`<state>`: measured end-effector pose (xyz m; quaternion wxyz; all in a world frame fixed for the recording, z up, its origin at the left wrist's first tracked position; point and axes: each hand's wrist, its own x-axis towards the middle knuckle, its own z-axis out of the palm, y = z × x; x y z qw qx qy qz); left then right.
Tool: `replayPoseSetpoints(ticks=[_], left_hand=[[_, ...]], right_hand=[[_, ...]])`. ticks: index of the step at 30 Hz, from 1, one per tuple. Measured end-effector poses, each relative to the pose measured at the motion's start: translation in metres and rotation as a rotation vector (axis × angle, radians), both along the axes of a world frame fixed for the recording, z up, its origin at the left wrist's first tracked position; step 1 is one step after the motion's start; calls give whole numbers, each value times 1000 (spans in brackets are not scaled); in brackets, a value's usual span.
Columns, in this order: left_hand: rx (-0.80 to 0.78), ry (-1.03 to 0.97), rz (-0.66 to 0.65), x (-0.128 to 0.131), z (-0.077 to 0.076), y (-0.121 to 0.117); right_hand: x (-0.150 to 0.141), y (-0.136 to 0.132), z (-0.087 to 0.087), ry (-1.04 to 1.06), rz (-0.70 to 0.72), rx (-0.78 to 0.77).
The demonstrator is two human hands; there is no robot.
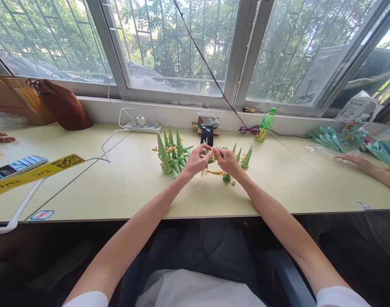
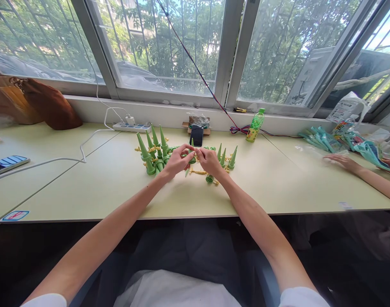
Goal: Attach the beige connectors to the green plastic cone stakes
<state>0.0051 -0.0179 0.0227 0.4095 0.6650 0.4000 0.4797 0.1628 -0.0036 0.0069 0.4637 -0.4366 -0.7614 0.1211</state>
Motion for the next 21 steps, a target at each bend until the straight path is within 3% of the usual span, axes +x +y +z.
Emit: replayPoseSetpoints(ticks=[21], left_hand=[[242,156,5,1,-8,8]], right_hand=[[3,4,-3,-11,5,28]])
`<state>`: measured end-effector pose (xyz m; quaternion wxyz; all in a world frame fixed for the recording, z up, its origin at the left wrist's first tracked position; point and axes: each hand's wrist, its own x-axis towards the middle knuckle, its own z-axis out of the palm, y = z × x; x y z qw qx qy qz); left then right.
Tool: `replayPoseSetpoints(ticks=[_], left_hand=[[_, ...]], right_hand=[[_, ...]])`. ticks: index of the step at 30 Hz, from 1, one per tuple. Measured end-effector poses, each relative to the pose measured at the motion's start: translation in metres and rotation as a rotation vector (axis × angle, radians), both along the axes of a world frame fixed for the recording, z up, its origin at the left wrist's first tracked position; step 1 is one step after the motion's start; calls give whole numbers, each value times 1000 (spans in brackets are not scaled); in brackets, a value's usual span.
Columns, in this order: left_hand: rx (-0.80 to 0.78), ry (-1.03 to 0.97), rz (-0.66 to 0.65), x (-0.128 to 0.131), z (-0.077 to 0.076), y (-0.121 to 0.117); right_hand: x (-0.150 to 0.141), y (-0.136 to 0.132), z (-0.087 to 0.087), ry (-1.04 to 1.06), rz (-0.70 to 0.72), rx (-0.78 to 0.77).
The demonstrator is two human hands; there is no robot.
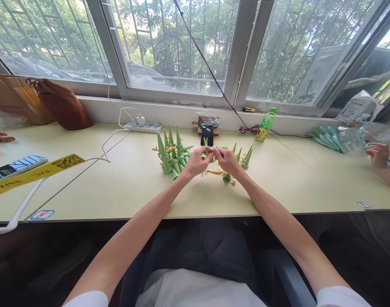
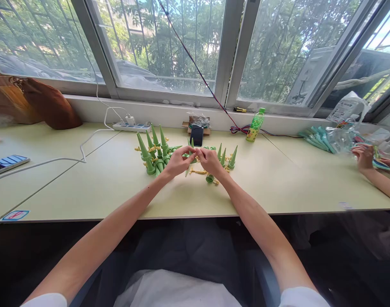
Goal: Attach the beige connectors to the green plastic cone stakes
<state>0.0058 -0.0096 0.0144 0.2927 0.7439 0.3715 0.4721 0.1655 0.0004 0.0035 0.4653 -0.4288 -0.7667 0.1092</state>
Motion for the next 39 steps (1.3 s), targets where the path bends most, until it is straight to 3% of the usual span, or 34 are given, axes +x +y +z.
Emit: replayPoseSetpoints(ticks=[5,39], left_hand=[[46,12,22,1,0,0],[-22,160,46,1,-2,-4]], right_hand=[[0,1,-1,-2,4,-4],[0,2,-1,-32,48,-80]])
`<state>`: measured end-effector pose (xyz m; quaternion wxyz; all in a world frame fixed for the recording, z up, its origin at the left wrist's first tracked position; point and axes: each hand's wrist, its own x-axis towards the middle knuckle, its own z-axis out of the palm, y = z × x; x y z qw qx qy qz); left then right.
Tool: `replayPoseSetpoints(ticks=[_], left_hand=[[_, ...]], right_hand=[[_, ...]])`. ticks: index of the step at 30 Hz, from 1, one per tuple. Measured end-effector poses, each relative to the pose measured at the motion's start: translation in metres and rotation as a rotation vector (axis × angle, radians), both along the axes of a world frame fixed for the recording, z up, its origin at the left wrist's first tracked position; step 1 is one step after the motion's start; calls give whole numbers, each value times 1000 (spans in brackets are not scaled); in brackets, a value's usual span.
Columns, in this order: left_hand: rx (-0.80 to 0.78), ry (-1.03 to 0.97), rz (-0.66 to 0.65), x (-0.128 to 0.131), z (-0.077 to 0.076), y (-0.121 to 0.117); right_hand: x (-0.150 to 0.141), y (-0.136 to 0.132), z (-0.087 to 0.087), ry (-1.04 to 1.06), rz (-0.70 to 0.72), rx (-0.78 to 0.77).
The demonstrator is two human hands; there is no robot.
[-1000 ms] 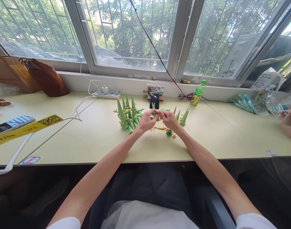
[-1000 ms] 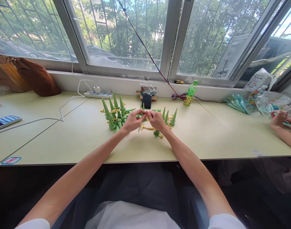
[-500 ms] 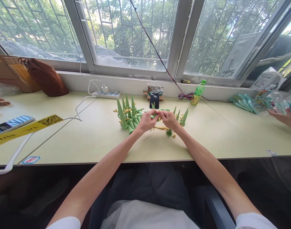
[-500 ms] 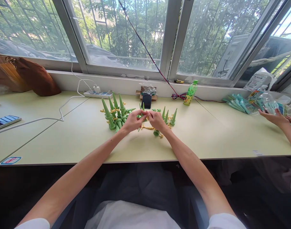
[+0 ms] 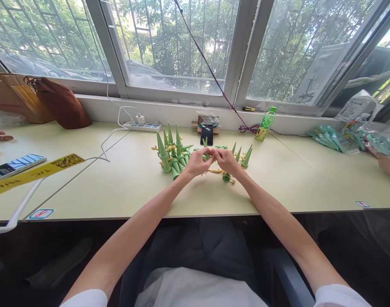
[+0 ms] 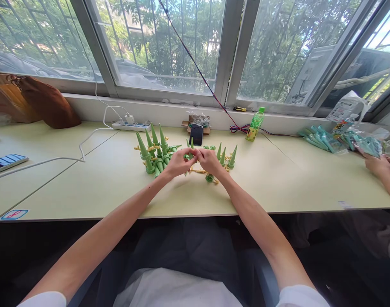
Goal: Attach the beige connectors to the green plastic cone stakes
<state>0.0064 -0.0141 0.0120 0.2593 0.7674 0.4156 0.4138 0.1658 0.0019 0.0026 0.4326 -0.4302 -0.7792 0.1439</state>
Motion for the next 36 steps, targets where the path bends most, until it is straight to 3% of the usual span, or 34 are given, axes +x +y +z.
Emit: replayPoseSetpoints(ticks=[36], left_hand=[[94,75,14,1,-4,3]], right_hand=[[1,0,-1,-47,12,-2]])
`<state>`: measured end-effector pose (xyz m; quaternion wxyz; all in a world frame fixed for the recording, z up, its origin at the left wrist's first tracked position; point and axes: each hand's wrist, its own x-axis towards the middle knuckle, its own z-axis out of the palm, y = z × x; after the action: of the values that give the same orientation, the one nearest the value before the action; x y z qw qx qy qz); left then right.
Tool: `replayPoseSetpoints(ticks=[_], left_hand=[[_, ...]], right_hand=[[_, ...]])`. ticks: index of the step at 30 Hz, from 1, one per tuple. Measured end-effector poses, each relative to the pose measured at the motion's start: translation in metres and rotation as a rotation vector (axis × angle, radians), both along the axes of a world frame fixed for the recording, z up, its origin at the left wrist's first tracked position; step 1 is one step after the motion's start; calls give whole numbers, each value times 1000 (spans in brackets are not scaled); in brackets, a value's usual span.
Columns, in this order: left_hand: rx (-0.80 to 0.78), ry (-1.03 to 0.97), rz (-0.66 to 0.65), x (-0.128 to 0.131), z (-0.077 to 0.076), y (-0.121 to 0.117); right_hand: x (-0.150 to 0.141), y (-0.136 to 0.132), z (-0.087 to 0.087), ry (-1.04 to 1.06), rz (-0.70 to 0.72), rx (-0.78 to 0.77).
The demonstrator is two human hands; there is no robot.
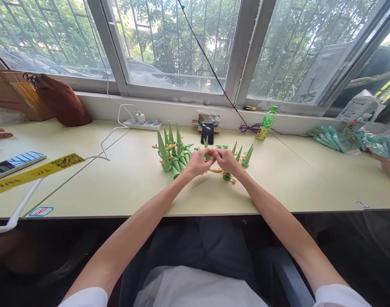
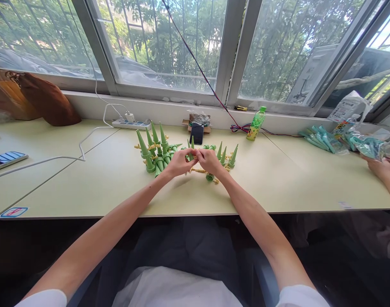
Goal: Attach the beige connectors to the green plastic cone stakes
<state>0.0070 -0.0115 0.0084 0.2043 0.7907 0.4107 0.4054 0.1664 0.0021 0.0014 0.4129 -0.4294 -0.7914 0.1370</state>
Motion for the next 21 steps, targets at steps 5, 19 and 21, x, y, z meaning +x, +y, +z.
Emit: replayPoseSetpoints(ticks=[5,19,21], left_hand=[[23,37,-4,0,-2,1],[53,65,-25,-1,0,0],[57,67,-25,-1,0,0]], right_hand=[[0,0,0,-25,4,-21],[1,-1,1,-35,12,-37],[1,-1,1,-37,12,-35]])
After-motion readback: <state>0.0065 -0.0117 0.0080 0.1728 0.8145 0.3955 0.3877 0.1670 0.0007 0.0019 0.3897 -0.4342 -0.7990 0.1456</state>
